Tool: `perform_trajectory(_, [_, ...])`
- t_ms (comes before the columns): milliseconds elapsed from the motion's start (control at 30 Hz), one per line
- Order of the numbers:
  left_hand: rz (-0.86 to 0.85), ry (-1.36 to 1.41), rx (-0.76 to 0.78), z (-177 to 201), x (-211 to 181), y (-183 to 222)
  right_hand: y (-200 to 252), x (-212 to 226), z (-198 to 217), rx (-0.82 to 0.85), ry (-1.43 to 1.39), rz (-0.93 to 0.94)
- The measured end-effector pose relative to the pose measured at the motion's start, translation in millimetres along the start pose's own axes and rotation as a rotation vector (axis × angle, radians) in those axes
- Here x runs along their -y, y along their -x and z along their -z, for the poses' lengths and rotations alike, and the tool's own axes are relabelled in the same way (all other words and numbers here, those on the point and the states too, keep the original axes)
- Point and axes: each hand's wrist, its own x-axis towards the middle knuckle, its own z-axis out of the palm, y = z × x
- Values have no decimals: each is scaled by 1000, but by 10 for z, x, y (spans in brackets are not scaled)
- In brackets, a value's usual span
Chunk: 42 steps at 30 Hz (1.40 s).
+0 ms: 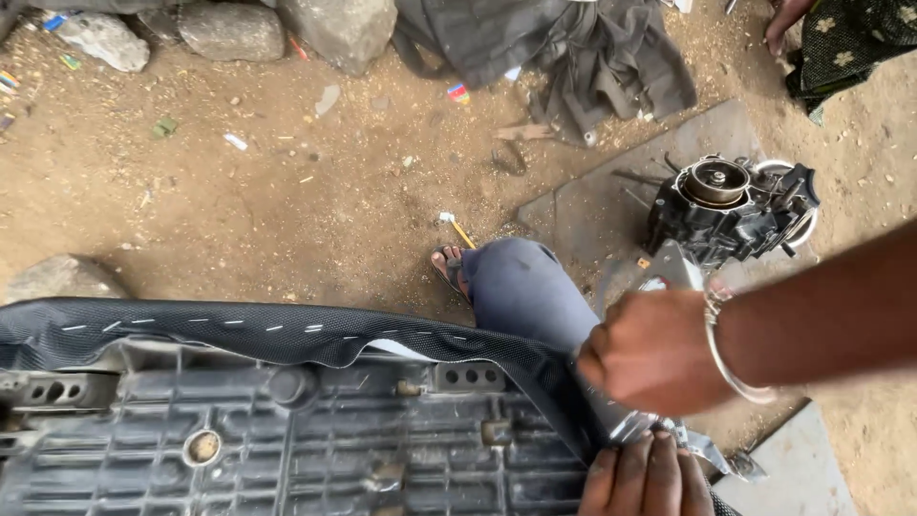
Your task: The person sits on the ground with a motorcycle floorboard panel on their lap, stretching a black fabric cover over its underside. They tuck and press the fabric edges around the panel, trim off excess material with scissors, and press the trimmed edges down by hand.
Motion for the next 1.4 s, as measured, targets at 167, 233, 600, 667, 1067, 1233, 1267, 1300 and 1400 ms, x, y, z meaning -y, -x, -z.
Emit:
perform_trajectory(167, [-39,-154,-312,-141,114,-31,51,-13,-24,-148,-30,27])
perform_trajectory(233, [-88,-72,-189,-29,138,14,60,52,-141,-245,12,7])
perform_trajectory(600, [-357,255,510,877,331,-549,614,633,-1714,-546,-857,-420])
perform_trajectory(667, [-359,310,605,1107,425,-755,652,871,-2138,-577,-1097,-477])
perform_trajectory(1067, [263,1268,1296,2612,762,-723,-12,1890,-2784,-472,-1268,-134])
perform_trajectory(1233, [785,564,1268,2708,555,-595,21,1804,-2341,-817,-1133,108])
perform_trajectory(1267, [825,567,1255,2664,458,-585,-19,1798,-2270,-788,-1127,135])
perform_trajectory(1300, [574,259,1124,2614,359,-572,-60,1799,-2210,-785,-1111,79])
perform_trajectory(1400, [284,-86,977,2461,287,-585,-205,1720,-2127,-701,-1028,-108])
